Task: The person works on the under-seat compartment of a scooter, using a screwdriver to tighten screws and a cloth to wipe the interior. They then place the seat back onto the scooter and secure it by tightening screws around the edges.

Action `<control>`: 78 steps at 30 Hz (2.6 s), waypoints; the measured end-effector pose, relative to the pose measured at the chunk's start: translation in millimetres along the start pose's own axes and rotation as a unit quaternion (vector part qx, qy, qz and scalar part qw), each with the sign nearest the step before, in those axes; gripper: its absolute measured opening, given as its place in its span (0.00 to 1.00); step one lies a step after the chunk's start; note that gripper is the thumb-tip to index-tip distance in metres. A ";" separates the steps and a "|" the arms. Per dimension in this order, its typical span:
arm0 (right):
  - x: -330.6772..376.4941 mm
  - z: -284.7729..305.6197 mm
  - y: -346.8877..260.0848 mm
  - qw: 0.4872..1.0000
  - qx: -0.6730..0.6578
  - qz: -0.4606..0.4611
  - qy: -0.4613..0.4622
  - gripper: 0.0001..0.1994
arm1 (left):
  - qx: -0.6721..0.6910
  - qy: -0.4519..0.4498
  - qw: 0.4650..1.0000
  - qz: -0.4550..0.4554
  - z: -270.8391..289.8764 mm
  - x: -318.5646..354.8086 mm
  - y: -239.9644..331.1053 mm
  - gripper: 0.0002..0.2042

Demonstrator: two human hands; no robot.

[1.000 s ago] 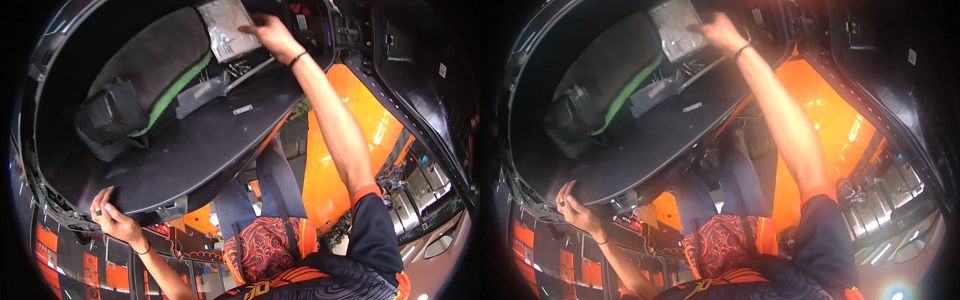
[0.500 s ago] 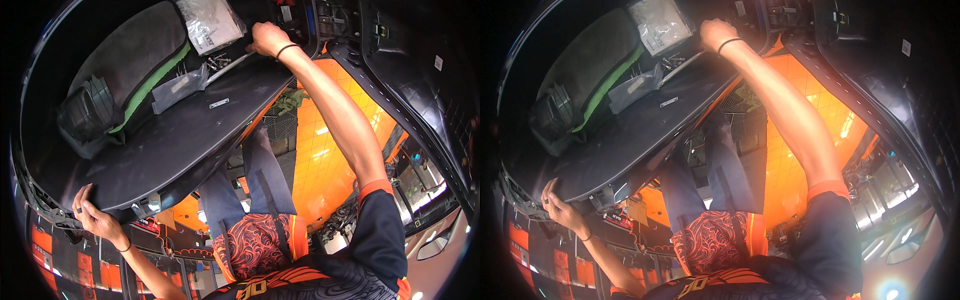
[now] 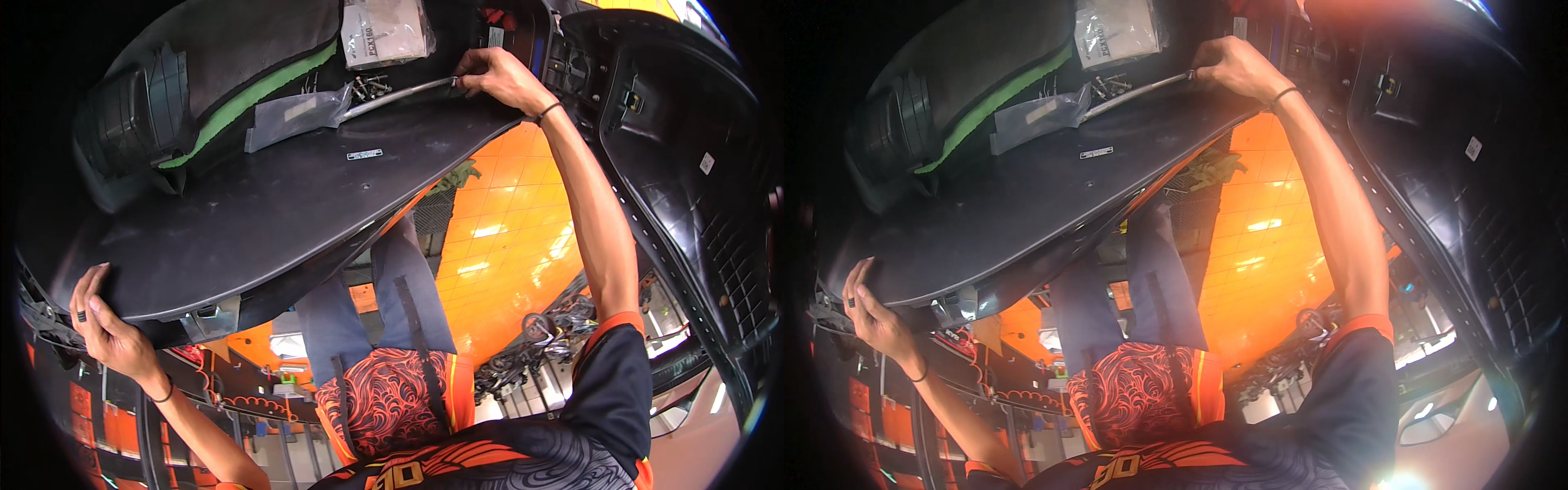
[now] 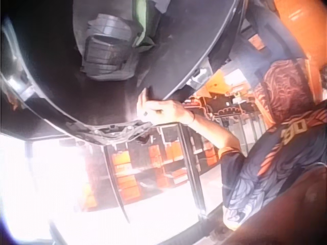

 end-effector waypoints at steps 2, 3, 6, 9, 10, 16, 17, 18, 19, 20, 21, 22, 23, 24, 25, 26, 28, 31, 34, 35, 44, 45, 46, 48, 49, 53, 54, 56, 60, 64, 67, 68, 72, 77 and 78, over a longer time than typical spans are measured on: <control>6.2 15.5 -13.1 0.998 -0.037 0.011 0.056 0.09 | 0.023 0.004 1.000 0.010 -0.5 -1.2 -1.3 0.15; 12.1 21.8 -16.4 0.996 -0.046 -0.012 0.079 0.09 | 0.023 0.010 1.000 -0.012 0.4 -2.9 5.2 0.15; 34.6 20.9 -44.7 0.976 -0.206 0.008 0.071 0.07 | 0.149 0.087 0.985 0.009 7.3 -2.0 32.7 0.12; 66.4 8.3 -81.9 0.949 -0.291 0.074 0.096 0.07 | 0.235 0.044 0.970 -0.042 -11.3 -8.0 102.0 0.10; 73.4 2.6 -91.5 0.956 -0.268 0.071 0.097 0.09 | 0.261 -0.003 0.964 -0.041 -24.6 -11.6 125.5 0.09; 114.4 -23.1 -133.4 0.890 -0.452 0.009 -0.062 0.14 | 0.479 -0.147 0.858 0.111 -129.8 -47.6 199.7 0.14; 119.7 -22.0 -139.6 0.864 -0.497 0.018 -0.075 0.15 | 0.489 -0.194 0.841 0.127 -145.9 -51.0 204.5 0.14; 124.1 -19.6 -139.7 0.843 -0.532 0.011 -0.083 0.16 | 0.510 -0.255 0.809 0.147 -161.0 -51.1 207.1 0.12; 128.1 -19.7 -140.3 0.819 -0.564 0.009 -0.104 0.18 | 0.548 -0.274 0.772 0.172 -170.0 -51.5 207.5 0.12; 129.5 -17.1 -136.5 0.800 -0.592 0.005 -0.092 0.17 | 0.579 -0.295 0.735 0.195 -178.5 -50.0 209.0 0.12; 130.2 -15.3 -133.0 0.782 -0.617 0.009 -0.087 0.17 | 0.607 -0.315 0.696 0.219 -186.2 -47.0 211.5 0.12; 130.7 -15.0 -129.8 0.763 -0.642 0.014 -0.081 0.16 | 0.653 -0.320 0.627 0.278 -192.6 -40.1 212.7 0.13; 131.3 -17.2 -126.5 0.743 -0.664 0.009 -0.082 0.16 | 0.667 -0.309 0.617 0.282 -193.8 -39.0 215.6 0.14; 132.2 -19.9 -124.1 0.723 -0.685 0.006 -0.083 0.16 | 0.681 -0.297 0.605 0.288 -194.6 -38.1 218.3 0.14; 133.7 -23.1 -123.3 0.702 -0.707 0.003 -0.084 0.16 | 0.688 -0.294 0.592 0.298 -196.3 -36.8 221.3 0.14; 135.9 -26.0 -123.5 0.702 -0.707 0.004 -0.091 0.17 | 0.666 -0.288 0.632 0.273 -194.9 -40.7 222.9 0.12; 139.3 -26.7 -122.9 0.703 -0.704 0.008 -0.097 0.17 | 0.698 -0.280 0.601 0.271 -197.0 -45.7 231.8 0.09; 133.1 14.3 -88.7 0.899 -0.426 0.010 0.101 0.14 | 0.655 -0.279 0.667 0.220 -206.3 -61.7 242.5 0.08; 137.7 92.4 -24.2 0.842 -0.202 -0.071 0.495 0.08 | 0.546 -0.291 0.768 0.166 -252.0 -82.1 253.1 0.09; 134.9 106.9 -5.7 0.796 -0.169 -0.084 0.576 0.07 | 0.516 -0.282 0.803 0.100 -269.4 -92.4 262.7 0.10; 94.1 106.6 12.1 0.751 0.106 -0.053 0.649 0.08 | 0.302 -0.325 0.881 -0.161 -426.7 -104.2 309.9 0.08; 93.0 108.1 14.3 0.765 0.104 -0.069 0.632 0.07 | 0.286 -0.317 0.885 -0.187 -432.5 -103.7 313.7 0.09; 97.0 110.5 12.0 0.752 0.108 -0.061 0.648 0.07 | 0.281 -0.285 0.886 -0.237 -430.9 -104.9 317.9 0.09; 98.7 114.0 13.1 0.751 0.104 -0.069 0.648 0.06 | 0.277 -0.251 0.882 -0.288 -427.5 -104.5 320.9 0.10; 99.2 114.6 13.6 0.750 0.099 -0.070 0.650 0.06 | 0.277 -0.265 0.876 -0.291 -429.0 -103.2 320.6 0.10; 98.7 112.6 16.7 0.745 0.100 -0.074 0.655 0.06 | 0.270 -0.313 0.855 -0.313 -429.1 -102.6 317.5 0.10; 98.6 112.3 17.3 0.744 0.096 -0.068 0.657 0.06 | 0.279 -0.321 0.849 -0.314 -428.2 -102.7 317.5 0.09; 99.0 112.3 18.4 0.743 0.094 -0.069 0.659 0.06 | 0.278 -0.333 0.846 -0.311 -428.5 -102.9 317.7 0.09; 100.8 113.8 19.7 0.741 0.088 -0.067 0.663 0.07 | 0.266 -0.291 0.873 -0.287 -425.5 -102.3 318.8 0.09; 101.4 111.1 25.6 0.742 0.069 -0.065 0.664 0.08 | 0.268 -0.305 0.876 -0.261 -433.1 -97.8 321.9 0.09; 99.9 106.2 30.5 0.743 0.064 -0.076 0.662 0.09 | 0.273 -0.314 0.880 -0.229 -441.9 -98.0 323.4 0.09; 99.5 105.1 30.5 0.741 0.065 -0.076 0.664 0.10 | 0.274 -0.309 0.885 -0.217 -444.1 -99.3 324.3 0.10; 97.0 104.9 30.3 0.744 0.060 -0.069 0.662 0.11 | 0.277 -0.302 0.896 -0.174 -446.7 -104.4 328.0 0.08; 96.9 104.6 30.4 0.749 0.069 -0.084 0.654 0.12 | 0.304 -0.277 0.902 -0.131 -438.6 -105.5 328.3 0.06; 96.5 104.1 30.8 0.751 0.068 -0.086 0.651 0.12 | 0.288 -0.282 0.906 -0.133 -438.9 -104.8 327.8 0.07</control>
Point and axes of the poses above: each hand's wrist, its own x-axis away from the middle knuckle, its own z-axis out of the back of the hand, y = z × x, the point moved 8 cm from there along -x, towards the middle knuckle, and after that the axes turned 13 degrees about x, right-handed, at the moved point
